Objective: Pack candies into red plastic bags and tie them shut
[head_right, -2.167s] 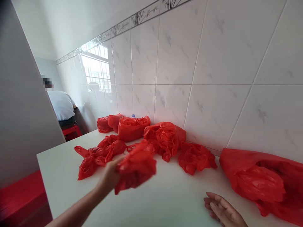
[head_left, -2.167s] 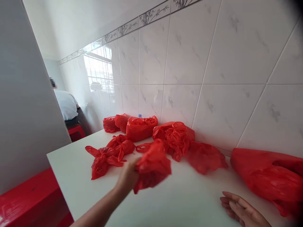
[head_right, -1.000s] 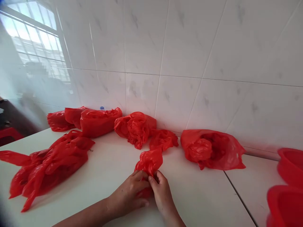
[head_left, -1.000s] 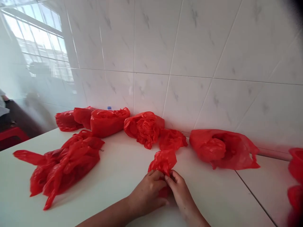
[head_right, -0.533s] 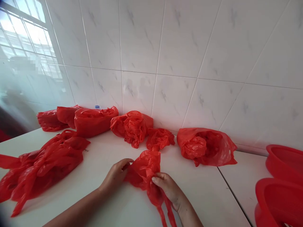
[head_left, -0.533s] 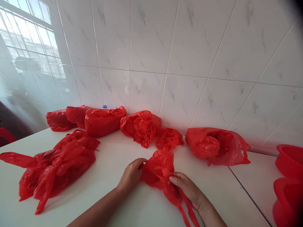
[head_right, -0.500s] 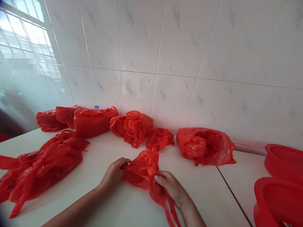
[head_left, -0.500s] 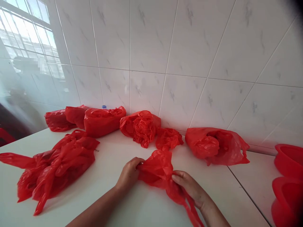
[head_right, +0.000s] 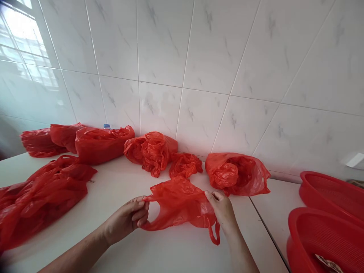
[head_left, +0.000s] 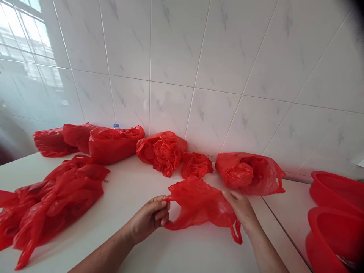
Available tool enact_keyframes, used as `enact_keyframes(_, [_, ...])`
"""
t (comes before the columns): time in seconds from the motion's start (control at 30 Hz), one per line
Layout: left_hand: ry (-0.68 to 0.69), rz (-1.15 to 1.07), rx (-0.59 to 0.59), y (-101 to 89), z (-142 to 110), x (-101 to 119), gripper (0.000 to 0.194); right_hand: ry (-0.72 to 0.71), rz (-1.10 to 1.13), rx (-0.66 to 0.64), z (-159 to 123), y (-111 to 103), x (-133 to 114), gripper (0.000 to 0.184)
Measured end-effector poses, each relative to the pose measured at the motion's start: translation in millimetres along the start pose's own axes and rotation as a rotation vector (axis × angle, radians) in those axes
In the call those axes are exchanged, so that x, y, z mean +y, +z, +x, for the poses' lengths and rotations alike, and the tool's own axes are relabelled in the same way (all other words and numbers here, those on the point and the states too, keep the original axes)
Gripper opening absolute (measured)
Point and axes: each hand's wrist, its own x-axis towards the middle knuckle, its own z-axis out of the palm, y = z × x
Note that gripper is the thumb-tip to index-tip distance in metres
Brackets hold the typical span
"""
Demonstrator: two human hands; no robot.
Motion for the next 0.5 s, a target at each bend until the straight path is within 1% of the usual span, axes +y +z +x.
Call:
enact_keyframes(0.07, [-0.013, -0.046, -0.047, 4.7, -2.7, -2.7, 0.028, -0.071, -0.138, 0.184, -5.3, -2.0, -13.1, 0.037])
enact_keyframes(0.13, [0.003, -0.091, -0.072, 10.0, -4.9, -3.4, 0.032, -0.199, -0.257, 0.377, -16.6, -1.1, -30.6, 0.033])
enact_keyframes(0.17, [0.019, -0.107, -0.076, 12.8, -5.8, -3.0, 0.033, -0.275, -0.287, 0.431, -23.9, 1.0, -40.1, 0.030])
enact_keyframes(0.2, [0.038, -0.116, -0.075, 15.4, -6.7, -2.3, 0.034, -0.343, -0.293, 0.403, -31.9, 4.4, -49.3, 0.029])
enact_keyframes(0.23, [0.059, -0.114, -0.069, 17.8, -7.5, -1.3, 0.035, -0.392, -0.280, 0.280, -39.7, 9.1, -57.8, 0.032])
enact_keyframes(0.27, [0.082, -0.101, -0.064, 19.8, -8.5, -0.1, 0.037, -0.414, -0.259, 0.082, -46.9, 15.1, -64.9, 0.036])
enact_keyframes(0.3, [0.105, -0.081, -0.063, 21.4, -9.5, 1.3, 0.038, -0.419, -0.241, -0.144, -52.6, 22.1, -70.0, 0.038])
enact_keyframes(0.33, [0.125, -0.055, -0.074, 22.6, -10.8, 2.8, 0.039, -0.413, -0.230, -0.334, -56.5, 30.1, -72.9, 0.039])
enact_keyframes(0.37, [0.137, -0.026, -0.095, 23.7, -12.4, 4.2, 0.041, -0.412, -0.227, -0.440, -58.1, 38.7, -73.2, 0.036])
enact_keyframes(0.4, [0.143, 0.010, -0.126, 24.6, -14.2, 5.5, 0.042, -0.421, -0.225, -0.448, -57.4, 47.4, -71.2, 0.031])
enact_keyframes(0.5, [0.106, 0.155, -0.257, 29.1, -21.7, 6.7, 0.043, -0.452, -0.148, -0.242, -45.1, 70.2, -54.3, 0.023])
